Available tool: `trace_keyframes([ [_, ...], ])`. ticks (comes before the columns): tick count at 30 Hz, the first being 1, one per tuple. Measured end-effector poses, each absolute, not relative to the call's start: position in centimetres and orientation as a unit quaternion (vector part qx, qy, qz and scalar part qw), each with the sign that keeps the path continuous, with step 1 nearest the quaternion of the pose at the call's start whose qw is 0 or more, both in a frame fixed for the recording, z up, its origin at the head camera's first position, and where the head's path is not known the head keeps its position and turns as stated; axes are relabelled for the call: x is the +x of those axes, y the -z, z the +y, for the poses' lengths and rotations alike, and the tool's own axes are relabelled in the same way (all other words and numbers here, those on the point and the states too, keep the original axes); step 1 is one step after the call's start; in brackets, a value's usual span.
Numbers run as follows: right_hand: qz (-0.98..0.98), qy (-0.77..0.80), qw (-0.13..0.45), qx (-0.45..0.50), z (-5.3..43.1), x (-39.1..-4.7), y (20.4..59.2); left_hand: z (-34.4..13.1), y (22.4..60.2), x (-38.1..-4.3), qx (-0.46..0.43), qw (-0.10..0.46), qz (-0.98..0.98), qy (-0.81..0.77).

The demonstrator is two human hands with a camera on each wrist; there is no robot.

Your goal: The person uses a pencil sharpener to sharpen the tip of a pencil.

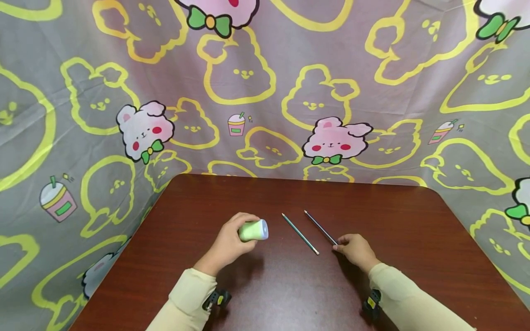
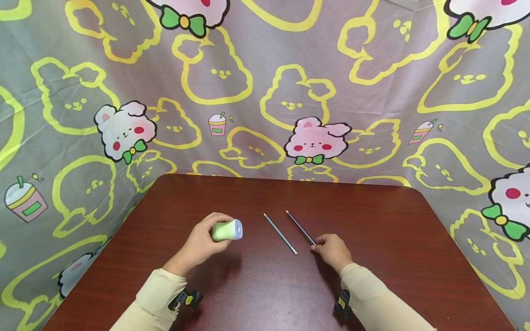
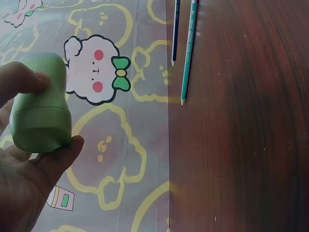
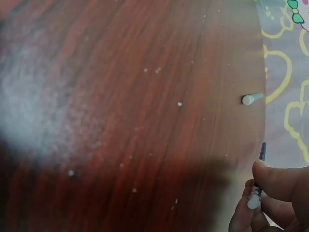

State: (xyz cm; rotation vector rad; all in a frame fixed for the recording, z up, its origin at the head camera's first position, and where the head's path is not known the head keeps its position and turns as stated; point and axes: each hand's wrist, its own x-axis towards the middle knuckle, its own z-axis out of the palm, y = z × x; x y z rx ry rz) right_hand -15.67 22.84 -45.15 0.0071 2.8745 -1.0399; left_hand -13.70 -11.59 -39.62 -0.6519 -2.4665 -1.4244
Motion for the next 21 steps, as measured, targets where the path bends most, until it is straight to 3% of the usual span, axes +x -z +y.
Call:
trace_keyframes([
  [21,0.952,0.301,0.059,0.001,22.45,-16.3,45.16,-10.93,40.23,-14.02,-0.227,0.133,-0.839,0.477],
])
